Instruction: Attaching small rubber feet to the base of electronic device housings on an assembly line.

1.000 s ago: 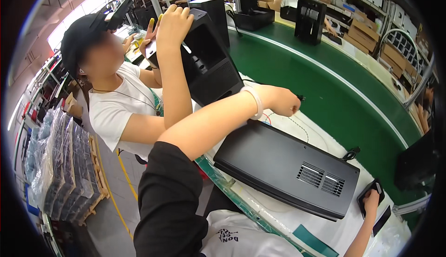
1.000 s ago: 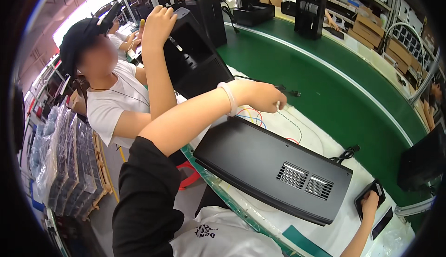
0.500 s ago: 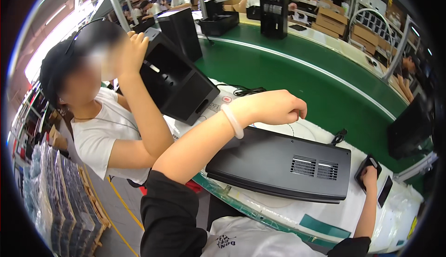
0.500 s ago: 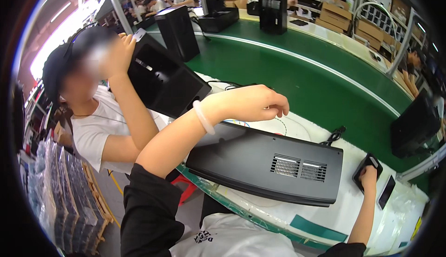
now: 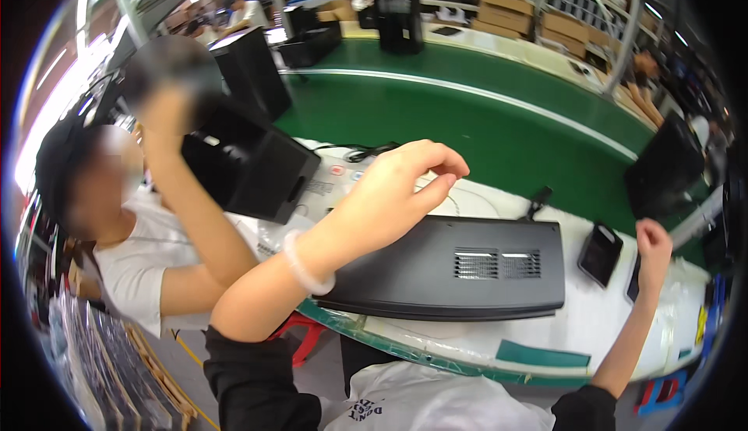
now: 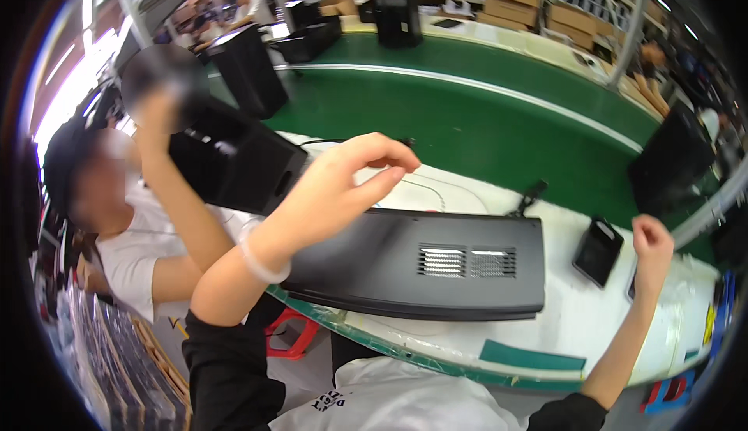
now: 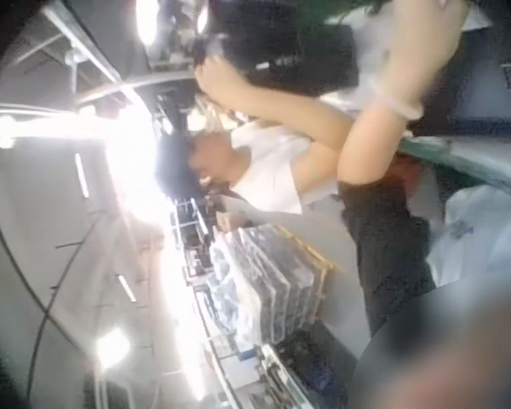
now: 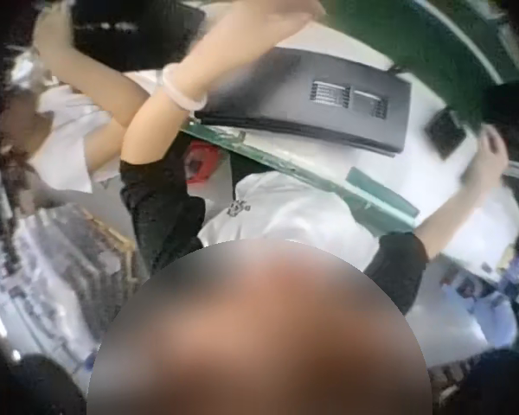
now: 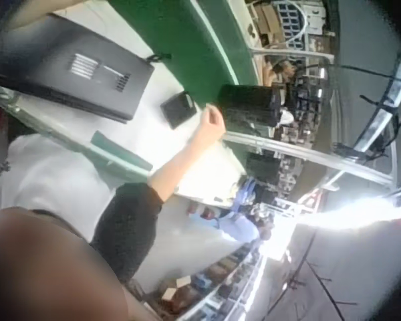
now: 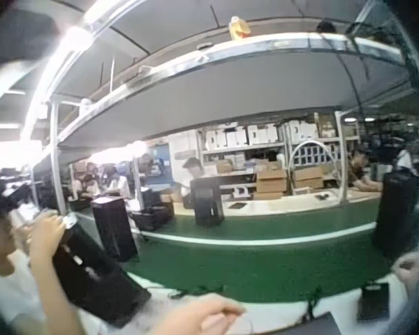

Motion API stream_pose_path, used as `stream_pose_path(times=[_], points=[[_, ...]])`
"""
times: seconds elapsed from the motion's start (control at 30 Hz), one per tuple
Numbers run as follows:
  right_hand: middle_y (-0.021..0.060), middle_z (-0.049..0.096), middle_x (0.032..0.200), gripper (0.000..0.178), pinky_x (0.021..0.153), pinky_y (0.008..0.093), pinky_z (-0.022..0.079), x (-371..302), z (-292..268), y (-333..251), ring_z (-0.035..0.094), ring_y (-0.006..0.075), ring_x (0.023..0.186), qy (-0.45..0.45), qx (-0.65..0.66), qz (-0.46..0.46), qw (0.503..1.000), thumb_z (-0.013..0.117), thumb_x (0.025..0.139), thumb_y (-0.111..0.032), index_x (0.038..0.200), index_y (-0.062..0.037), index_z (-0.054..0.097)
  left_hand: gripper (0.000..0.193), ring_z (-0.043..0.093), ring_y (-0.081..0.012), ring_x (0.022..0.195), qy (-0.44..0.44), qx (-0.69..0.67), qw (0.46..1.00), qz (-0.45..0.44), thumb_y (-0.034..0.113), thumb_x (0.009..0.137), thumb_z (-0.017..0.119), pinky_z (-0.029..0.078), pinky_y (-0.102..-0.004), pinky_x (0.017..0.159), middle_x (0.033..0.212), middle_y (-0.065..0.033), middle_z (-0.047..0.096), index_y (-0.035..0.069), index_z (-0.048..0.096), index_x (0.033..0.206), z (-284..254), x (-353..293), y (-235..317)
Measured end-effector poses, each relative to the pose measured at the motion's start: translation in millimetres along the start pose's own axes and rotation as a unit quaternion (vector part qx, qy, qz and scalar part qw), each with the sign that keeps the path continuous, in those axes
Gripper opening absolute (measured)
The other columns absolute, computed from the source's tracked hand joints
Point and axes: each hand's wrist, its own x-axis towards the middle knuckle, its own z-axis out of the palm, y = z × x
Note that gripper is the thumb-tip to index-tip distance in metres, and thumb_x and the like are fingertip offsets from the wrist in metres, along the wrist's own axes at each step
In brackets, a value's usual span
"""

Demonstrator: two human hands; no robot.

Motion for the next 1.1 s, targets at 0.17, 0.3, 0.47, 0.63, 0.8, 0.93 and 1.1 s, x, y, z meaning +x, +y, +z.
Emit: stream_pose_path(times=[0.17,0.3,0.47,0.63,0.8,0.93,1.1], points=[[0.0079,0.056,0.088,0.013,0.068,0.0231,0.04,-28.3,115.0,-185.5,0.051,0.013,0.079,-0.169,0.318,-0.147,0.921,0.054,0.071,0.007,0.082,0.0021,0.06,0.019,0.059,-0.0133,0.095,-0.075,-0.291,0.948,-0.1,0.007,0.089,0.061,0.049,-0.0279,0.086,0.103,-0.0083,0.063,-0.001,0.058,0.105,10.5,-5.4,28.4],[0.0056,0.058,0.092,0.02,0.062,0.0194,0.042,-45.7,157.1,-220.7,0.052,0.0072,0.074,-0.2,0.392,-0.194,0.877,0.056,0.07,0.014,0.083,0.0016,0.064,0.021,0.062,-0.015,0.093,-0.047,-0.435,0.889,-0.134,0.01,0.089,0.062,0.051,-0.0293,0.086,0.103,-0.01,0.063,0.0,0.055,0.106,18.8,-1.8,36.8],[0.0038,0.057,0.09,0.037,0.059,0.019,0.039,-57.6,166.9,-222.2,0.046,0.0056,0.069,-0.211,0.453,-0.194,0.844,0.06,0.069,0.015,0.102,-0.0027,0.053,0.018,0.063,-0.0143,0.089,-0.039,-0.508,0.842,-0.176,0.013,0.09,0.061,0.053,-0.0289,0.084,0.1,-0.0069,0.063,0.002,0.054,0.102,20.2,-6.9,35.8],[0.0031,0.057,0.088,0.04,0.06,0.0195,0.04,-58.8,169.3,-222.7,0.045,0.005,0.069,-0.225,0.431,-0.229,0.843,0.062,0.07,0.013,0.104,-0.0043,0.05,0.015,0.063,-0.013,0.087,-0.039,-0.553,0.807,-0.203,0.01,0.089,0.063,0.053,-0.0267,0.081,0.094,-0.0057,0.063,0.002,0.055,0.098,24.2,-9.0,26.9],[0.0056,0.056,0.087,0.04,0.062,0.0196,0.041,-57.0,162.7,-233.9,0.054,0.0087,0.078,-0.3,0.471,-0.073,0.826,0.065,0.07,0.008,0.105,-0.0038,0.049,0.016,0.062,-0.012,0.084,-0.051,-0.635,0.739,-0.221,0.007,0.086,0.065,0.053,-0.0248,0.078,0.092,-0.0058,0.063,0.001,0.056,0.098,21.0,-14.4,22.6],[0.0019,0.059,0.089,0.025,0.075,0.0214,0.047,-52.6,160.0,-226.0,0.057,0.008,0.082,-0.335,0.541,-0.022,0.771,0.062,0.078,0.005,0.103,0.0007,0.062,0.016,0.061,-0.0125,0.084,-0.049,-0.64,0.75,-0.158,0.006,0.087,0.065,0.052,-0.0257,0.078,0.095,-0.0066,0.062,0.002,0.056,0.1,20.2,-19.8,17.0],[0.007,0.06,0.084,0.013,0.063,0.0231,0.044,-51.0,158.0,-219.3,0.053,0.0108,0.072,-0.386,0.579,0.039,0.717,0.064,0.082,-0.004,0.094,0.0008,0.063,0.017,0.061,-0.0143,0.087,-0.049,-0.607,0.785,-0.112,0.01,0.088,0.064,0.052,-0.0267,0.078,0.096,-0.0075,0.062,0.002,0.058,0.102,12.3,-21.2,19.5]])
